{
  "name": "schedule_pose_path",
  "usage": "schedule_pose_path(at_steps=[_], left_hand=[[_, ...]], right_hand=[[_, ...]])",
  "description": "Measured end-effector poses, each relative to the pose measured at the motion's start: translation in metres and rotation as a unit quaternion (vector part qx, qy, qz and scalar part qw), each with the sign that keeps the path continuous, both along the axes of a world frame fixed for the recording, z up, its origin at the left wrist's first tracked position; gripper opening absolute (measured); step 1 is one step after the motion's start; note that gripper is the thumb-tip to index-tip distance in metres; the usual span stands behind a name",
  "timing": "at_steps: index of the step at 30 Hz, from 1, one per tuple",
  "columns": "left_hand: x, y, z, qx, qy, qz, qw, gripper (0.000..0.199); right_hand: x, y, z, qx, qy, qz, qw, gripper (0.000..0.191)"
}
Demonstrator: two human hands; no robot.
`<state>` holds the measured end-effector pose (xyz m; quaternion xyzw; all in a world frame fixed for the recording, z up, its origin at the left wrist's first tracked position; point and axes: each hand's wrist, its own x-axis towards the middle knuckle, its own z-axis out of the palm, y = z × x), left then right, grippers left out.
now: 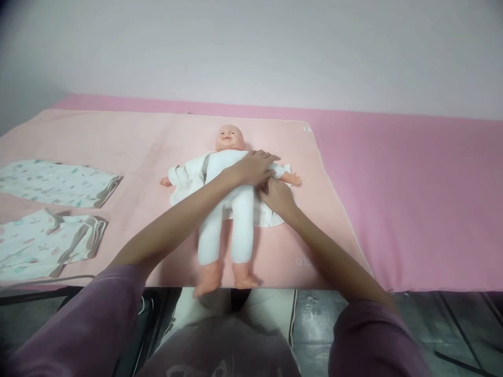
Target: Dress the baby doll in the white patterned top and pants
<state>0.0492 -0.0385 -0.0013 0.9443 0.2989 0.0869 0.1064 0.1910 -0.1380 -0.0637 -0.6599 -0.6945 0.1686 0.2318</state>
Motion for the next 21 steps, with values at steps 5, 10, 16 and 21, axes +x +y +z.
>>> schedule_pose_path(at_steps=[5,10,16,21], left_hand=[[0.001,0.004,-0.007,0.019,-0.004,0.022,1.0,0.049],[-0.031,-0.012,0.005,0.048,-0.133,0.1,0.985,0.049],[-0.057,-0.019,0.011,0.065,-0.115,0.081,0.988,0.044],[-0.05,-0.017,0.01,0.034,-0.047,0.046,0.997,0.044]], right_hand=[[0.005,0.007,0.005,-0.031,-0.009,-0.024,0.999,0.023],[0.004,0.019,0.009,-0.065,-0.045,-0.061,0.995,0.036],[0.035,0.034,0.021,-0.05,-0.096,-0.064,0.992,0.025],[0.065,0.031,0.04,0.02,0.041,-0.094,0.995,0.032]])
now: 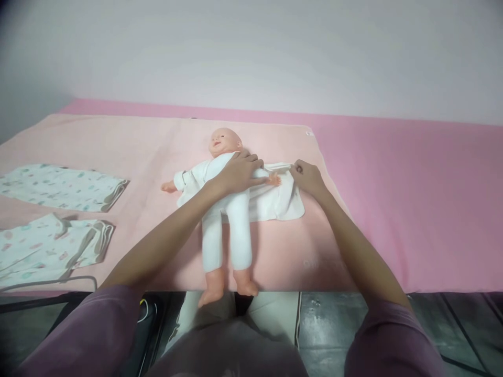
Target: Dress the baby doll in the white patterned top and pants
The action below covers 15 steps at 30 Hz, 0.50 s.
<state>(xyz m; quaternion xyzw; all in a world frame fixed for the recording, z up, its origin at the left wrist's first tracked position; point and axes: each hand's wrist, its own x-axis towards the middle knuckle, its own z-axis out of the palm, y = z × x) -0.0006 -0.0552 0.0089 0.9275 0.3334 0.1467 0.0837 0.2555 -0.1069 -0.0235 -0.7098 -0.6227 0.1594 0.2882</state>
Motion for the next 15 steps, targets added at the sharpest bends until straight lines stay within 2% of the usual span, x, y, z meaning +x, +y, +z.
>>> schedule_pose_path(at_steps=[4,8,10,13,15], left_hand=[[0.023,0.02,-0.002,-0.008,0.053,0.044,0.998,0.041],[0.025,0.034,-0.004,-0.029,0.024,0.051,0.998,0.042],[0.027,0.031,-0.005,-0.02,0.01,0.071,0.997,0.042],[0.04,0.019,-0.006,-0.006,0.023,0.096,0.995,0.044],[0.043,0.015,-0.006,-0.017,0.05,0.079,0.995,0.043]], right_hand=[[-0.005,-0.009,0.003,0.055,0.001,0.08,0.995,0.035],[0.005,-0.017,0.002,0.041,0.002,0.082,0.996,0.034],[0.008,-0.017,0.004,0.033,0.0,0.092,0.995,0.034],[-0.005,-0.011,0.01,0.041,0.001,0.106,0.994,0.035],[-0.017,-0.006,0.012,0.045,0.003,0.108,0.993,0.033]])
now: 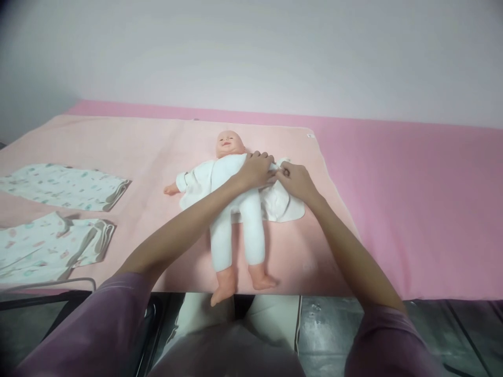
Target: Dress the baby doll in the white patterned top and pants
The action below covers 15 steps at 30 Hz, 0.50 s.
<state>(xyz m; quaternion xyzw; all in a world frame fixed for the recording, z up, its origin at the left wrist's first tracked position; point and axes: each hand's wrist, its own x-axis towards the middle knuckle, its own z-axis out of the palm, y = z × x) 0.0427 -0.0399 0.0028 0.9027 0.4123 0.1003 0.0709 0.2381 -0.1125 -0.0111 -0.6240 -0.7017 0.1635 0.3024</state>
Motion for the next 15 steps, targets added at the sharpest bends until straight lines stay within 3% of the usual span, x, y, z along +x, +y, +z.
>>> schedule_pose_path(at_steps=[2,5,9,12,15], left_hand=[[-0.011,0.002,0.0,-0.024,0.001,-0.048,0.999,0.039],[-0.045,0.009,-0.002,-0.036,-0.086,-0.112,0.989,0.043],[-0.069,0.003,-0.005,-0.015,-0.211,-0.042,0.976,0.046],[-0.075,-0.013,-0.003,0.028,-0.248,-0.038,0.967,0.044],[-0.119,-0.024,-0.005,0.066,-0.252,0.0,0.966,0.046]], right_hand=[[-0.007,0.003,0.001,0.0,-0.015,-0.009,1.0,0.031],[-0.01,0.003,-0.002,0.003,-0.051,-0.043,0.998,0.032],[-0.035,0.005,-0.008,0.006,-0.088,-0.048,0.995,0.028],[-0.057,0.007,-0.01,0.012,-0.106,-0.013,0.994,0.025],[-0.041,-0.001,-0.013,0.022,-0.087,0.001,0.996,0.034]])
